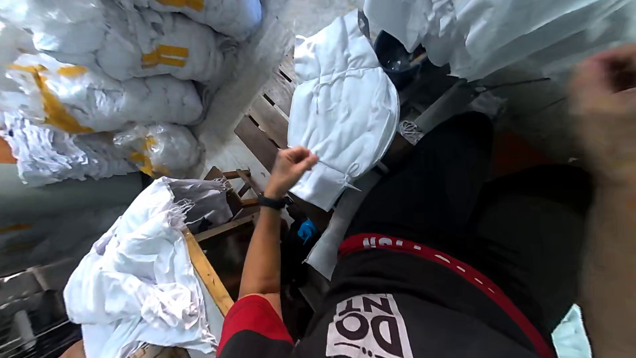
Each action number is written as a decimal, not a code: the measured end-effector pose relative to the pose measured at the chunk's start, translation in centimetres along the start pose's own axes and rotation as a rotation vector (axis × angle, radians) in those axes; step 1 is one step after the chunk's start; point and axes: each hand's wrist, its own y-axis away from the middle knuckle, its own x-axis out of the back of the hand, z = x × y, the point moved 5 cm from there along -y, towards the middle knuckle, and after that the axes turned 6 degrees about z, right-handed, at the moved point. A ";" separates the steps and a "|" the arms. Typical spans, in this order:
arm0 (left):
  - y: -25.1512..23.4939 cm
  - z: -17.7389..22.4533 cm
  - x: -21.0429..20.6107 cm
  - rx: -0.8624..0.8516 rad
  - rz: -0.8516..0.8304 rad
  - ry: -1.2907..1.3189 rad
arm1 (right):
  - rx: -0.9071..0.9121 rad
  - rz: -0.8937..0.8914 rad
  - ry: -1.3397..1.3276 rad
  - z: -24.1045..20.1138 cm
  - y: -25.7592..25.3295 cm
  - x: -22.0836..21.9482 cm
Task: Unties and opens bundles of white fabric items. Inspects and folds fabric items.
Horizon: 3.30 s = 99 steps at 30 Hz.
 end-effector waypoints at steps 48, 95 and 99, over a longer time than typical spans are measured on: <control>3.5 -2.0 -7.4 -0.405 0.175 -0.194 | -0.382 -0.919 -0.648 -10.4 11.9 -20.2; 0.0 -2.0 -7.6 -0.115 -0.389 -0.560 | -0.294 -0.965 -0.503 -9.9 13.5 -21.6; -0.1 -1.7 -7.3 -0.170 -0.472 -0.497 | -0.428 -0.970 -0.907 -9.7 13.0 -16.7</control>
